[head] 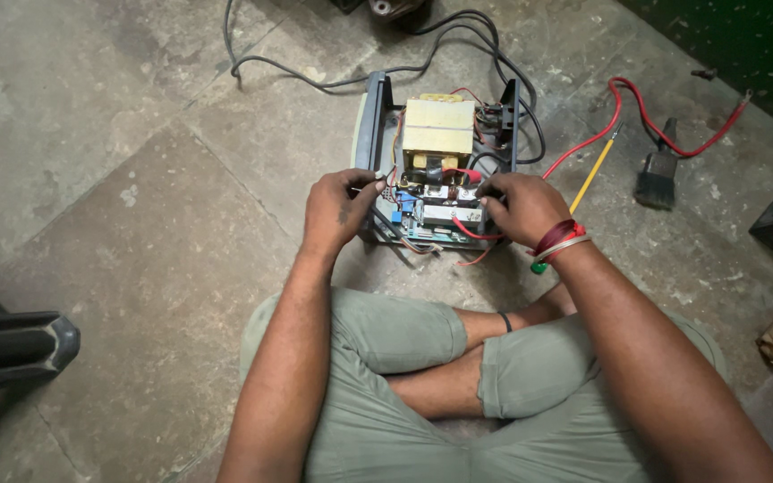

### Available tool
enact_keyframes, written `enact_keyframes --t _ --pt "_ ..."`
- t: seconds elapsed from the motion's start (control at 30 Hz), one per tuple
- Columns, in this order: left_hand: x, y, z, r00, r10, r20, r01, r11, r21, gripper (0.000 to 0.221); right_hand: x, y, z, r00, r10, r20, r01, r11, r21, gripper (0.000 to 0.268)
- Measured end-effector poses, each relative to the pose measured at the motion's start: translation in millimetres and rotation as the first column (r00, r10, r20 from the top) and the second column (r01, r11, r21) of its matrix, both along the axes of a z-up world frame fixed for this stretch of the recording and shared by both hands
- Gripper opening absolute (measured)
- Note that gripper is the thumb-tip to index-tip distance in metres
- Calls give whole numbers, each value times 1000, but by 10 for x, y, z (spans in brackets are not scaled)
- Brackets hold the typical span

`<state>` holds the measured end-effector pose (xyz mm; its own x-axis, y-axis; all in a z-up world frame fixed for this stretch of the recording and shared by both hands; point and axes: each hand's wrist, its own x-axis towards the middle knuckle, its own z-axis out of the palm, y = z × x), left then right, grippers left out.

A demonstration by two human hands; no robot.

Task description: The person manipulates the internal wires and components of an electronic device, touching various colored wires and connections with their hands.

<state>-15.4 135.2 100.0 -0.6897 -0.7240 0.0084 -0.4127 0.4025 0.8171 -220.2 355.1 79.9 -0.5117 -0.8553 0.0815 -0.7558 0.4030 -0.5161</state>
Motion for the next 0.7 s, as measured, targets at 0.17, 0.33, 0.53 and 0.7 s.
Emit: enact_keyframes --t 0.17,0.33,0.53,0.7 --pt "-8 6 -19 999 -25 -29 24 1000 -17 30 -7 -18 -21 1000 -11 -8 11 1000 24 23" --pt "-11 -4 -59 1000 -18 24 18 1000 -23 31 -11 -24 -35 1000 -17 -15 18 997 74 23" --pt "1 -42 -141 997 -76 -32 71 987 -141 26 0 -37 -56 996 -91 -11 92 995 25 25" --pt "-4 -21 -99 994 -86 -71 75 986 -152 25 -45 -40 -93 994 -36 101 47 993 -111 22"
